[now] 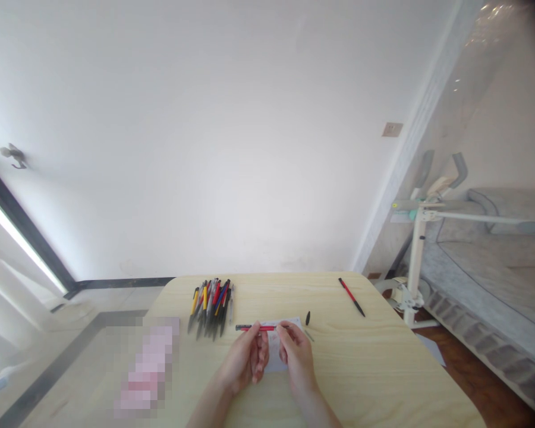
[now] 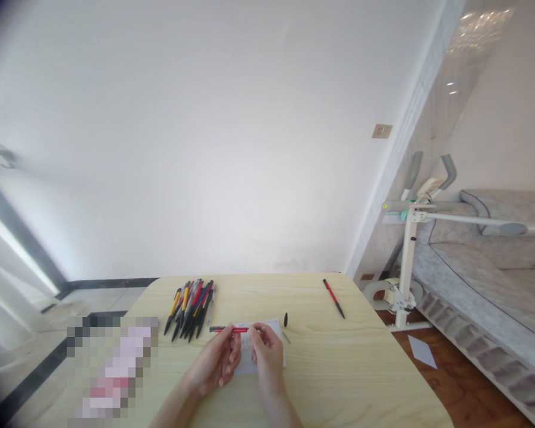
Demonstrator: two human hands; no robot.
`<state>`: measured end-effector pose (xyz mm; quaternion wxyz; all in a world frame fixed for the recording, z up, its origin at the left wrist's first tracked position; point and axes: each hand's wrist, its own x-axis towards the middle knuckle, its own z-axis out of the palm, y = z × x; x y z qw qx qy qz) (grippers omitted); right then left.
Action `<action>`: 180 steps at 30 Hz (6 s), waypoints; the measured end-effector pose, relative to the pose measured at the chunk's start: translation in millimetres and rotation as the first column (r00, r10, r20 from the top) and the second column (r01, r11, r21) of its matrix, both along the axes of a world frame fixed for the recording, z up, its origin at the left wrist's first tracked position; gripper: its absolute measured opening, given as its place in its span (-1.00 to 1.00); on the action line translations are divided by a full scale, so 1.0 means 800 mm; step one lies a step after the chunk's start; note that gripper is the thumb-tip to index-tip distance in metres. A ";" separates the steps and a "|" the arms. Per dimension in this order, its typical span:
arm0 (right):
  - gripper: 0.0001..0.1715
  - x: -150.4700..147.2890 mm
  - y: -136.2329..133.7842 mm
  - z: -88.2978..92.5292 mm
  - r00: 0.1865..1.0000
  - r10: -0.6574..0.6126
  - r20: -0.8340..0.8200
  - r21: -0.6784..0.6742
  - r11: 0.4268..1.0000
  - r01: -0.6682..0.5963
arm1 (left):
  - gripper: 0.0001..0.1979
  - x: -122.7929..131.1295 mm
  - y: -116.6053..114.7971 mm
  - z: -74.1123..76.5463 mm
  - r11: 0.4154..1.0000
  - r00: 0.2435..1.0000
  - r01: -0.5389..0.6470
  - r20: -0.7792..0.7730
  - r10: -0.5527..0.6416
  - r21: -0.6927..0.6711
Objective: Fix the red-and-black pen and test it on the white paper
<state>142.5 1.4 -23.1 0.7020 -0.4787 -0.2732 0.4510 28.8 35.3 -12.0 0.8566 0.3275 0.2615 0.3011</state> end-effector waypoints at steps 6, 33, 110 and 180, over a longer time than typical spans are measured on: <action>-0.65 0.001 0.000 0.000 0.999 -0.011 0.042 0.012 1.000 0.010 | -0.62 0.001 0.001 -0.001 1.000 1.000 -0.028 -0.012 0.027 -0.012; -0.69 0.003 0.002 -0.008 0.996 -0.086 -0.006 0.055 0.995 0.086 | -0.59 -0.001 0.010 -0.007 0.987 0.987 -0.156 -0.035 0.155 -0.031; -0.67 0.016 0.002 -0.001 0.992 -0.126 0.009 0.073 0.989 0.125 | -0.80 -0.007 0.018 -0.006 0.943 0.940 -0.328 0.074 0.332 -0.055; -0.74 0.049 0.011 0.001 0.108 0.169 0.980 -0.169 0.986 -0.011 | -0.80 -0.010 0.018 -0.012 0.949 0.941 -0.302 0.133 0.312 -0.091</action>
